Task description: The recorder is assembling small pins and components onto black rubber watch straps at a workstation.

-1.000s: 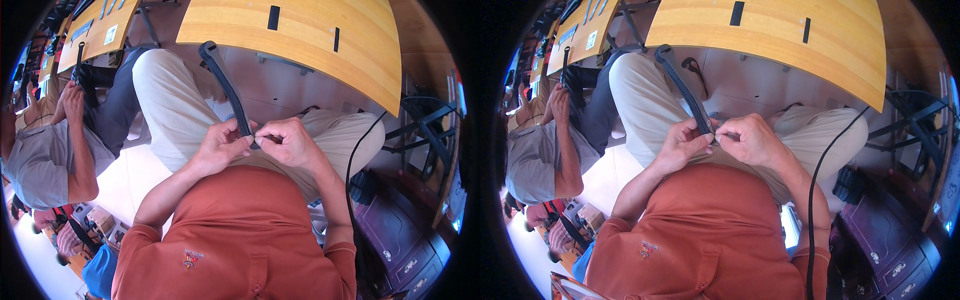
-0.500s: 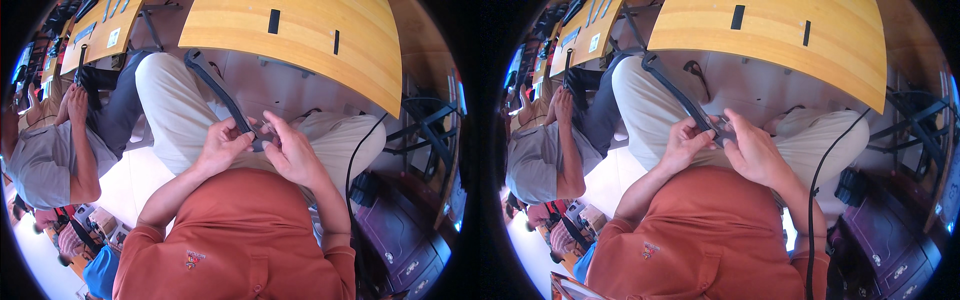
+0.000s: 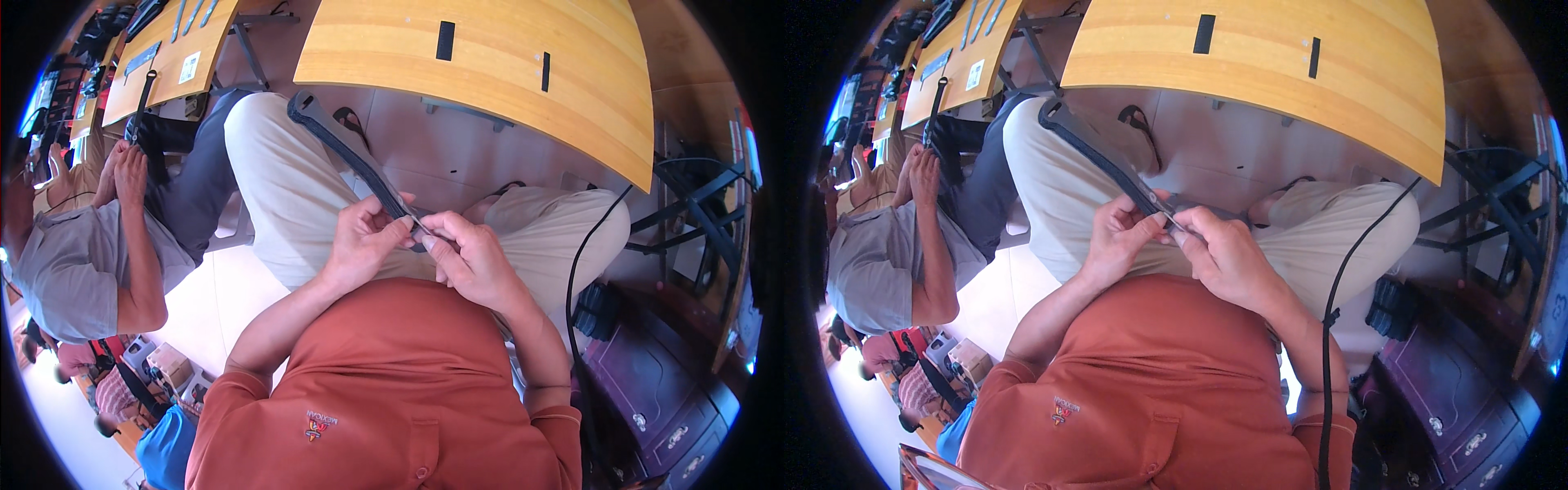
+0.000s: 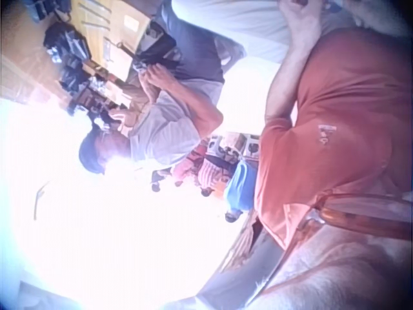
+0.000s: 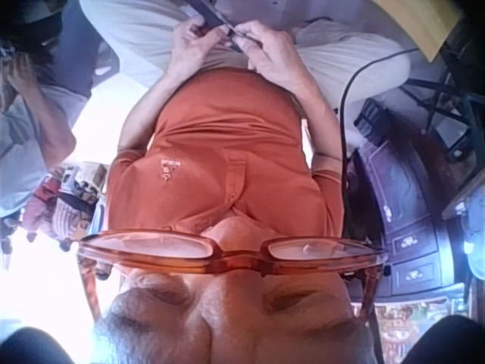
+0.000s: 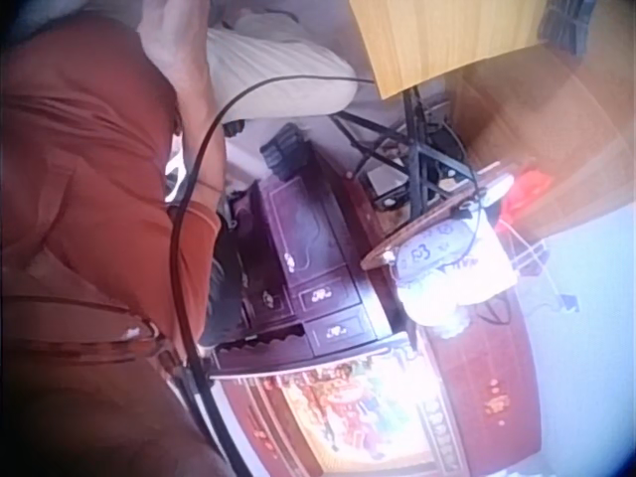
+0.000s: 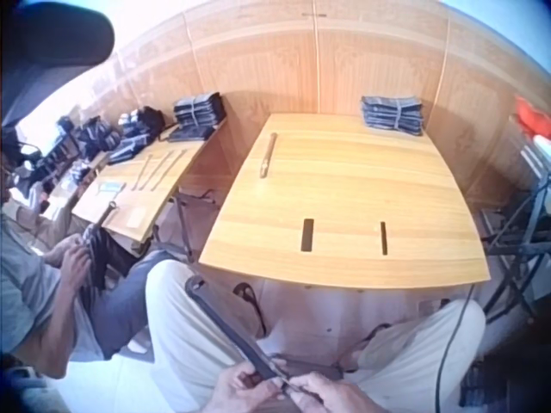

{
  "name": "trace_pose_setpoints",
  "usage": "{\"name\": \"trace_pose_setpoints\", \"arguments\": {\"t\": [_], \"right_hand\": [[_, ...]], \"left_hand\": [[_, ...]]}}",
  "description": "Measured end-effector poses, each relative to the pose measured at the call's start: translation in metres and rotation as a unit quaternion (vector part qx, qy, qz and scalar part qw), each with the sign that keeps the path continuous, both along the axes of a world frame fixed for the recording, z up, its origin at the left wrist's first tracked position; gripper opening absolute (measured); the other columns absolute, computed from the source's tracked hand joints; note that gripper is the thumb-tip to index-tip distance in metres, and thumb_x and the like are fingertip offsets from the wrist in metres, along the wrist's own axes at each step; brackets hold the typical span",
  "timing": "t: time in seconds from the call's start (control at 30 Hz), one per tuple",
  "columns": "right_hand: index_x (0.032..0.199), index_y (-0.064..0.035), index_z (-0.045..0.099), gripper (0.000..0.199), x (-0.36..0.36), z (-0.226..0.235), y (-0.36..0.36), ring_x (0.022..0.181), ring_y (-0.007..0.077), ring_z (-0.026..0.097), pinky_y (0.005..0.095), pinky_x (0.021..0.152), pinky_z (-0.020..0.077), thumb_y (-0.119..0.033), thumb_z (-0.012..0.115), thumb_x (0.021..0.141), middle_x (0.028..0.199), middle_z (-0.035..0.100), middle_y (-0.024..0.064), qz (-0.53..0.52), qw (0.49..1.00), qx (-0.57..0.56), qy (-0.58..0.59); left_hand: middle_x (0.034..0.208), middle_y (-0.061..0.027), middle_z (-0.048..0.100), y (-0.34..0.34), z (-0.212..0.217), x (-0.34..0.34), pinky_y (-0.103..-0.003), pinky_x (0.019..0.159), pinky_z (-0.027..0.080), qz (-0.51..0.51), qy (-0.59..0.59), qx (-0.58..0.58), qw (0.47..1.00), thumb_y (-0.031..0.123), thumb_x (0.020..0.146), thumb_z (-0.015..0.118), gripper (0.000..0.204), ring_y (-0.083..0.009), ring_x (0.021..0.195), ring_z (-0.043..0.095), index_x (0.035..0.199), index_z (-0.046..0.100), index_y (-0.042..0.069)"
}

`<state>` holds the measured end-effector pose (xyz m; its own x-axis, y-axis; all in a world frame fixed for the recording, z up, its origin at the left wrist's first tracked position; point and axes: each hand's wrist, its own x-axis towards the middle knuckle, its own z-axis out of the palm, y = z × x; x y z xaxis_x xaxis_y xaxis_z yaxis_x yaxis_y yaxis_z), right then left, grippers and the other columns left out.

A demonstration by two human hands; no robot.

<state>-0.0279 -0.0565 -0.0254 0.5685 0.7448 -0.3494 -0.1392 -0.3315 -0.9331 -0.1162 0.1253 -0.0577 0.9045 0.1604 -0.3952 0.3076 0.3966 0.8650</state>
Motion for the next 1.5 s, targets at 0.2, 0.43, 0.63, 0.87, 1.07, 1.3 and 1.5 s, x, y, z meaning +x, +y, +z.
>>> {"name": "trace_pose_setpoints", "arguments": {"t": [0.2,0.43,0.63,0.87,1.07,1.3,1.5], "right_hand": [[0.122,0.0032,0.060,0.025,0.002,-0.006,-0.003,0.058,0.0124,0.065,0.0274,0.052,0.0508,-0.006,0.057,0.099,0.079,0.068,0.0085,0.010,0.999,0.014,-0.049],[0.117,0.0027,0.062,0.027,-0.008,-0.012,0.001,0.082,0.0411,0.069,0.0454,0.067,0.0558,0.000,0.061,0.090,0.099,0.069,0.0235,-0.025,0.972,0.030,-0.231],[0.116,0.0030,0.063,0.029,-0.015,-0.018,0.003,0.081,0.0404,0.070,0.0473,0.068,0.0576,0.000,0.057,0.088,0.103,0.070,0.0231,-0.016,0.941,-0.009,-0.337],[0.114,0.0043,0.066,0.028,-0.012,-0.013,0.006,0.087,0.0391,0.071,0.0422,0.074,0.0596,0.003,0.064,0.086,0.107,0.071,0.0226,-0.018,0.952,-0.024,-0.304],[0.114,0.0036,0.067,0.029,-0.012,-0.011,0.008,0.088,0.0386,0.071,0.0438,0.074,0.0591,0.003,0.064,0.085,0.109,0.071,0.0210,-0.002,0.954,-0.039,-0.297],[0.114,0.0025,0.068,0.029,-0.023,-0.012,0.016,0.087,0.0381,0.071,0.0443,0.073,0.0589,0.001,0.061,0.086,0.111,0.071,0.0195,-0.007,0.927,-0.103,-0.359],[0.110,0.0024,0.070,0.026,-0.020,-0.023,0.017,0.087,0.0380,0.071,0.0425,0.075,0.0583,0.002,0.063,0.085,0.106,0.071,0.0203,-0.059,0.956,-0.041,-0.283]], "left_hand": [[0.096,-0.0072,0.068,0.000,0.001,0.001,-0.026,0.076,0.058,0.002,-0.008,0.002,1.000,0.001,0.098,0.061,0.028,-0.0113,0.085,0.067,0.124,0.057,-0.008],[0.096,-0.0054,0.067,-0.001,0.000,0.001,-0.025,0.075,0.057,0.009,-0.010,0.011,1.000,0.002,0.098,0.062,0.028,-0.0103,0.083,0.066,0.123,0.057,-0.006],[0.094,-0.0048,0.067,-0.004,-0.002,0.001,-0.026,0.074,0.057,0.021,-0.011,0.028,0.999,0.003,0.098,0.062,0.027,-0.0101,0.081,0.066,0.123,0.058,-0.007],[0.092,-0.0051,0.067,-0.006,-0.004,-0.002,-0.025,0.072,0.057,0.033,0.013,0.079,0.996,0.004,0.096,0.064,0.028,-0.0103,0.079,0.066,0.121,0.059,-0.007],[0.094,-0.0066,0.067,-0.008,-0.008,-0.006,-0.025,0.072,0.056,0.034,0.001,0.130,0.991,0.002,0.094,0.064,0.028,-0.0110,0.081,0.067,0.120,0.059,-0.009],[0.099,-0.0087,0.065,-0.010,-0.016,-0.008,-0.025,0.072,0.056,0.042,-0.017,0.170,0.984,0.000,0.094,0.063,0.028,-0.0116,0.083,0.067,0.119,0.059,-0.010],[0.099,-0.0082,0.064,-0.010,-0.019,-0.009,-0.025,0.072,0.055,0.048,-0.017,0.178,0.983,-0.001,0.094,0.063,0.027,-0.0115,0.083,0.067,0.118,0.060,-0.010]]}}
